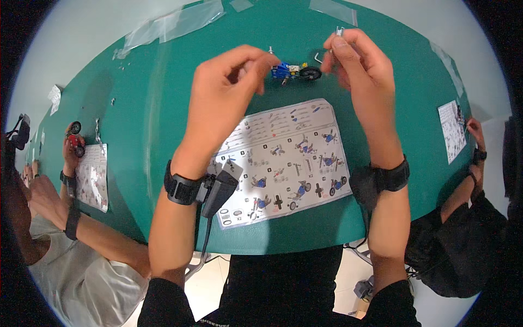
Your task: The person is assembling a small toy motorcycle using instructions.
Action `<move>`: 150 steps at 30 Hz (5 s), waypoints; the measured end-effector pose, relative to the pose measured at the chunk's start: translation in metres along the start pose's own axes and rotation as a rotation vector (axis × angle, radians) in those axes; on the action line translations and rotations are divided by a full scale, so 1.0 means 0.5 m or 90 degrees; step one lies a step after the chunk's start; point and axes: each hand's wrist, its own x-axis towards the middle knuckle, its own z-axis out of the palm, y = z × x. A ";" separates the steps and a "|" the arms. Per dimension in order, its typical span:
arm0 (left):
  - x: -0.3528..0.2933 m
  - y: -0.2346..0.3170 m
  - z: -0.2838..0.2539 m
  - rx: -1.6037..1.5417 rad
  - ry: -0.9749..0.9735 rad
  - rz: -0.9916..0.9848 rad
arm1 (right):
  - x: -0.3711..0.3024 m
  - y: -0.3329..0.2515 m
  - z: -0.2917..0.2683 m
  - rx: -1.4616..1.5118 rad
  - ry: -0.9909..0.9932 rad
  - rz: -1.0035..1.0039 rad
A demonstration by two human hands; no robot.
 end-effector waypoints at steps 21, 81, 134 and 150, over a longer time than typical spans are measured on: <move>0.016 -0.078 0.018 0.153 -0.004 0.083 | 0.004 0.044 -0.061 -0.409 -0.083 -0.038; 0.023 -0.099 0.010 0.151 -0.049 0.065 | -0.016 0.020 0.036 -0.513 -0.031 -0.253; 0.018 -0.075 0.008 0.223 -0.039 0.080 | -0.024 0.031 0.051 -0.227 0.016 -0.028; 0.021 -0.086 0.007 0.213 -0.039 0.090 | -0.018 0.033 0.049 -0.194 0.006 -0.063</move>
